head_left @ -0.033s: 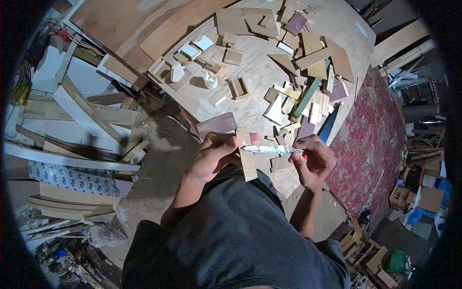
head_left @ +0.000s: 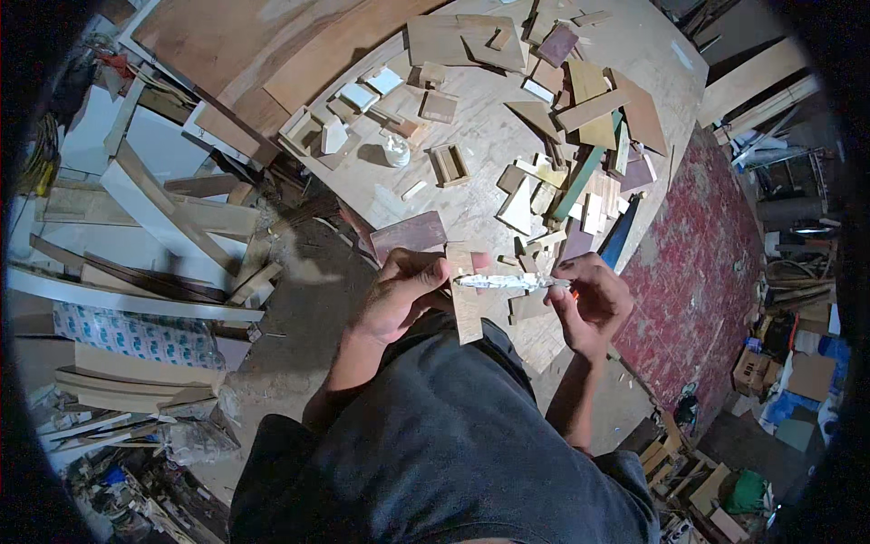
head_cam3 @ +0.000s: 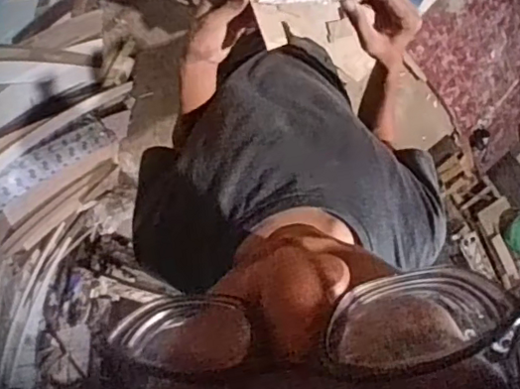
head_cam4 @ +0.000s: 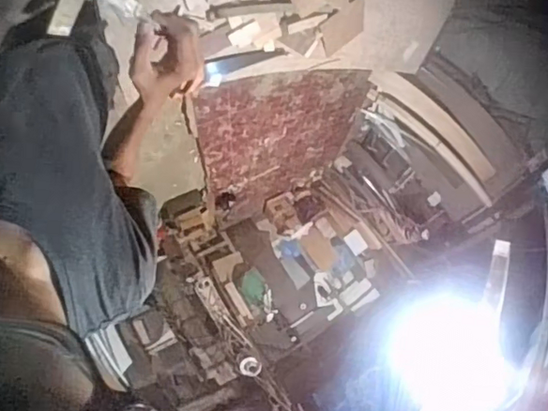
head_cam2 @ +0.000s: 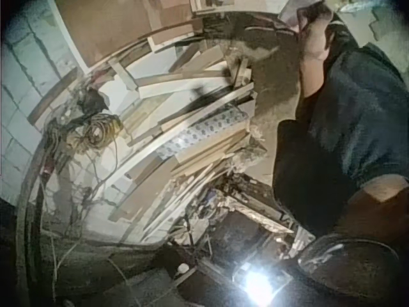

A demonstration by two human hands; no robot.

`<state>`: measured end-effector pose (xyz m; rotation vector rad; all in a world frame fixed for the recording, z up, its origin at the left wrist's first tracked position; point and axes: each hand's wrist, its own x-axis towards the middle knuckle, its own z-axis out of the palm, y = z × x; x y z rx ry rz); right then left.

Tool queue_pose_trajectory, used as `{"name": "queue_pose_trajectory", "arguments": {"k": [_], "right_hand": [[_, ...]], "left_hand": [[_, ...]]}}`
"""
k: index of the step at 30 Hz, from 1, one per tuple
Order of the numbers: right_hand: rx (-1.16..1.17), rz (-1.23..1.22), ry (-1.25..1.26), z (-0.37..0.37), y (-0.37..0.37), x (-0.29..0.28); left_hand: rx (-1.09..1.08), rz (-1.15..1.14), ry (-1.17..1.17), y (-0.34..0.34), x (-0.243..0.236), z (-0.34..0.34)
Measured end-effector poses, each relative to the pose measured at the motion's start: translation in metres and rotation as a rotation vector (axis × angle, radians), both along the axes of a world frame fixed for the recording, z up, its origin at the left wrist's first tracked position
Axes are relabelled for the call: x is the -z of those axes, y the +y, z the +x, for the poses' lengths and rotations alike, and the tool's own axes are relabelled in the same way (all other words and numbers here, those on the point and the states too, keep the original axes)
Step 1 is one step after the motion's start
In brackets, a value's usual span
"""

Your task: The recorder sands a wooden piece, checks fit, uses a hand saw, and applies glue to assemble a small wooden project.

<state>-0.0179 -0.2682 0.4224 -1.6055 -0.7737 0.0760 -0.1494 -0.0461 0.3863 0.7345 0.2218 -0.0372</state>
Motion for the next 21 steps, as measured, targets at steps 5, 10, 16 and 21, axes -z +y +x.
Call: {"name": "queue_pose_trajectory", "arguments": {"k": [5, 10, 16, 21], "right_hand": [[0.022, 0.012, 0.098, 0.001, 0.003, -0.003], [0.011, 0.002, 0.156, 0.007, 0.000, -0.002], [-0.043, 0.130, 0.290, 0.015, -0.003, 0.003], [0.037, 0.105, 0.224, 0.015, 0.003, 0.002]], "left_hand": [[-0.050, 0.050, -0.058, -0.004, -0.015, 0.006], [0.031, 0.193, -0.140, -0.001, -0.010, 0.007], [-0.002, 0.178, -0.091, -0.004, -0.017, 0.013], [0.025, 0.186, -0.126, -0.006, -0.006, 0.016]]}}
